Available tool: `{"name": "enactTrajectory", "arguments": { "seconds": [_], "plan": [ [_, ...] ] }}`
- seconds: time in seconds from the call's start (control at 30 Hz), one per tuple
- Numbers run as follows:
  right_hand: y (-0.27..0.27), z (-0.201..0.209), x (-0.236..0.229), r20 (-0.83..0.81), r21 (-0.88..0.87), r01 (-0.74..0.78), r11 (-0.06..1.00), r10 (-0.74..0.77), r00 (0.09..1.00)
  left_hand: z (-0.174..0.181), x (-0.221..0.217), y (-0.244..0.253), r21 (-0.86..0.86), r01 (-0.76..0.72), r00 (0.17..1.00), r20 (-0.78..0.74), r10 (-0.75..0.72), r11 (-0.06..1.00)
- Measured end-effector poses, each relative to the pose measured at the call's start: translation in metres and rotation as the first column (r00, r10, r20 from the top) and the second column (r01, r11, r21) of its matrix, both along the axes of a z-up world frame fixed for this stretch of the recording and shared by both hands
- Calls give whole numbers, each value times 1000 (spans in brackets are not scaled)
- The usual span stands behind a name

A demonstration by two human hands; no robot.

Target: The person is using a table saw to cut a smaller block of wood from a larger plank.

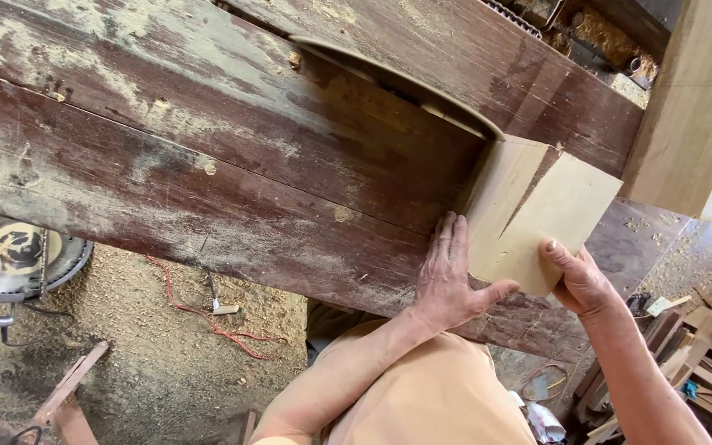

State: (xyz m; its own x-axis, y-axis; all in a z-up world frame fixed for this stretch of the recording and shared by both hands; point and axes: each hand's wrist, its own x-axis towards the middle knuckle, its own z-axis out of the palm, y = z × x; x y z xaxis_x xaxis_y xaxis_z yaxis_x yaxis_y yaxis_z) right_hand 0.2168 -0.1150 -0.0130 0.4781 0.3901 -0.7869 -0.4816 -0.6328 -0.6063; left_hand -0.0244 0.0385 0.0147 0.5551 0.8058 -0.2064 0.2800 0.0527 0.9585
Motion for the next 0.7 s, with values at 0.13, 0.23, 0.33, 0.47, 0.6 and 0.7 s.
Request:
{"name": "enactTrajectory", "arguments": {
  "seconds": [0.13, 0.23, 0.33, 0.47, 0.6, 0.7],
  "plan": [
    [55, 38, -13, -105, -249, -87, 965, 63, 993, -10, 1, -9, 48, 41, 997, -69, -37, 998],
    [55, 37, -16, -101, -208, -93, 974, 73, 992, -10, 0, -9, 57, 30, 997, -71, -26, 998],
    [56, 39, -18, -100, -227, -86, 970, 65, 993, -10, 0, -7, 48, 50, 996, -79, -46, 998],
    [48, 32, -17, -98, -210, -90, 974, 71, 993, -7, -3, 0, 13, 87, 993, -82, -86, 996],
    [39, 26, -16, -102, -193, -68, 979, 49, 994, -7, -4, 1, -5, 87, 993, -83, -87, 996],
    [43, 29, -19, -103, -198, -70, 978, 50, 993, -7, -4, 2, -19, 93, 993, -71, -94, 996]
  ]
}}
